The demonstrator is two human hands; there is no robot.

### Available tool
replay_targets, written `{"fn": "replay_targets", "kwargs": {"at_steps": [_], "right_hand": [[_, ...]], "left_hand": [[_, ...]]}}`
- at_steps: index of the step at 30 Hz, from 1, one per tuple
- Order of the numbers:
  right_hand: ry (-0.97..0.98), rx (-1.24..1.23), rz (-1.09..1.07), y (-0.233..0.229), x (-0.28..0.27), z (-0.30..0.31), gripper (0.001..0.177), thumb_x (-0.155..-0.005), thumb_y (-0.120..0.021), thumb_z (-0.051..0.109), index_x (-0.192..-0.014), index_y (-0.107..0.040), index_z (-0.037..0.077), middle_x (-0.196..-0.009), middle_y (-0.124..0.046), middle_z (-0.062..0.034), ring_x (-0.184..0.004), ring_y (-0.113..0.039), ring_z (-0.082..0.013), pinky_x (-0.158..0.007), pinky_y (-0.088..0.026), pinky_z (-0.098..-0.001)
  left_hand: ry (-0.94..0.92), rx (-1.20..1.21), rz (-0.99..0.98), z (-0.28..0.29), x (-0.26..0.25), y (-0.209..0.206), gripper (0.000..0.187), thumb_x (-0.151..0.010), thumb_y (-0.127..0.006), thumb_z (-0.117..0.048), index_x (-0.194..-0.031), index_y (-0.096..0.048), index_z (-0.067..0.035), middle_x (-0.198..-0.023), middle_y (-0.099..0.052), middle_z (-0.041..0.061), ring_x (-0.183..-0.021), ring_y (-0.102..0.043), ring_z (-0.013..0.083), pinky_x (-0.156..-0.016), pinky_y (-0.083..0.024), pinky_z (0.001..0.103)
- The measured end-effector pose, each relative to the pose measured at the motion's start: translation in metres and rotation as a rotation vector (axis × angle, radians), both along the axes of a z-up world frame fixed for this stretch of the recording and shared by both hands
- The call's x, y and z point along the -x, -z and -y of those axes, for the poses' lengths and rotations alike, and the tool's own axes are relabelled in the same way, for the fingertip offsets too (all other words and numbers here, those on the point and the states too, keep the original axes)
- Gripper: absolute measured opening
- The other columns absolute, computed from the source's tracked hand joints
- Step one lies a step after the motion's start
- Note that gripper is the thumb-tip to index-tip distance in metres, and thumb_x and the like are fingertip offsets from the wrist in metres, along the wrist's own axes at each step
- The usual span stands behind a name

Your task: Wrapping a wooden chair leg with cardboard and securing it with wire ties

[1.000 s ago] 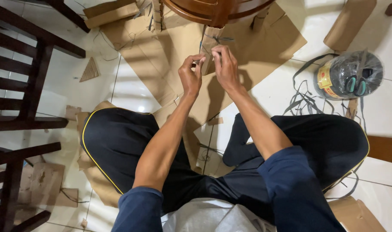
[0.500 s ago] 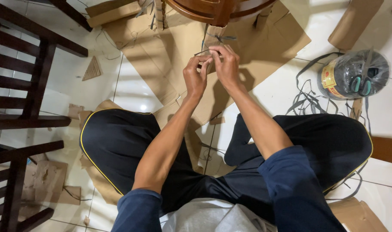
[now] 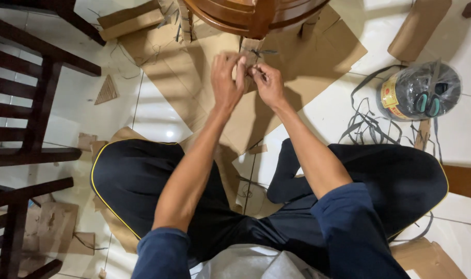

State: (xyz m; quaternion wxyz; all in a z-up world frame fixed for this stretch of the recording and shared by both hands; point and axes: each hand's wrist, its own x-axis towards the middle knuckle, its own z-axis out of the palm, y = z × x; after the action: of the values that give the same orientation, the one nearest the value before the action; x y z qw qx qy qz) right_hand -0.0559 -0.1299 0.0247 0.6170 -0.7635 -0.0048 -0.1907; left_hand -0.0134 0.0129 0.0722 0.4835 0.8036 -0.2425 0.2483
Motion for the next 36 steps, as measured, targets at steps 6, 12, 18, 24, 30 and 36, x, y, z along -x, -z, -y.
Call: {"fn": "replay_targets", "kwargs": {"at_steps": [6,12,18,24,30,36], "right_hand": [[0.023,0.373,-0.069,-0.031,0.008,-0.001,0.007,-0.093,-0.069,-0.001,-0.098,-0.072,0.003,-0.087,-0.064,-0.0058,-0.066,-0.053,-0.0144,-0.062,-0.047,-0.0268],[0.197,0.762,0.226,-0.024,0.011,-0.006,0.022,-0.085,-0.068,-0.013,-0.102,-0.062,0.000,-0.101,-0.068,-0.0106,-0.088,-0.062,-0.0235,-0.080,-0.056,-0.0377],[0.232,0.609,0.281,-0.020,0.013,-0.014,0.015,-0.088,-0.068,-0.011,-0.098,-0.063,0.000,-0.098,-0.069,-0.0089,-0.086,-0.063,-0.0220,-0.078,-0.055,-0.0351],[0.328,0.213,0.091,-0.011,0.017,-0.032,0.008,-0.096,-0.065,0.001,-0.104,-0.063,0.004,-0.103,-0.071,-0.0056,-0.079,-0.063,-0.0150,-0.070,-0.053,-0.0292],[0.338,-0.715,-0.112,0.029,-0.007,0.008,0.013,-0.099,-0.064,0.008,-0.108,-0.058,0.000,-0.114,-0.070,-0.0164,-0.096,-0.071,-0.0200,-0.080,-0.063,-0.0312],[0.185,-0.909,-0.148,0.024,-0.020,0.019,0.010,-0.101,-0.055,0.001,-0.100,-0.047,0.006,-0.096,-0.059,-0.0141,-0.083,-0.064,-0.0214,-0.080,-0.058,-0.0339]], "left_hand": [[0.044,-0.519,-0.012,-0.007,-0.025,0.028,0.019,-0.086,-0.063,-0.026,-0.088,-0.073,-0.010,-0.098,-0.051,0.013,-0.087,-0.048,0.0297,-0.077,-0.042,0.041],[-0.036,-0.451,-0.248,0.010,-0.022,0.037,0.045,-0.096,-0.055,-0.036,-0.078,-0.077,-0.002,-0.090,-0.065,0.019,-0.080,-0.057,0.0356,-0.076,-0.049,0.046],[0.118,0.039,-1.062,0.008,-0.016,0.036,0.051,-0.092,-0.067,-0.043,-0.057,-0.064,-0.007,-0.054,-0.053,-0.001,-0.054,-0.048,0.0128,-0.059,-0.047,0.027],[0.025,0.702,-1.350,0.024,-0.001,0.059,0.015,-0.095,-0.069,-0.017,-0.093,-0.080,-0.007,-0.100,-0.077,0.008,-0.103,-0.070,0.0200,-0.102,-0.054,0.034],[0.082,1.226,-1.089,0.028,0.000,0.098,0.021,-0.105,-0.058,-0.022,-0.109,-0.069,-0.005,-0.088,-0.066,0.001,-0.072,-0.050,0.0063,-0.066,-0.040,0.021],[0.251,1.487,-1.033,0.033,-0.018,0.112,0.009,-0.107,-0.044,-0.008,-0.100,-0.049,-0.005,-0.101,-0.060,0.011,-0.085,-0.063,0.0209,-0.078,-0.053,0.033]]}}
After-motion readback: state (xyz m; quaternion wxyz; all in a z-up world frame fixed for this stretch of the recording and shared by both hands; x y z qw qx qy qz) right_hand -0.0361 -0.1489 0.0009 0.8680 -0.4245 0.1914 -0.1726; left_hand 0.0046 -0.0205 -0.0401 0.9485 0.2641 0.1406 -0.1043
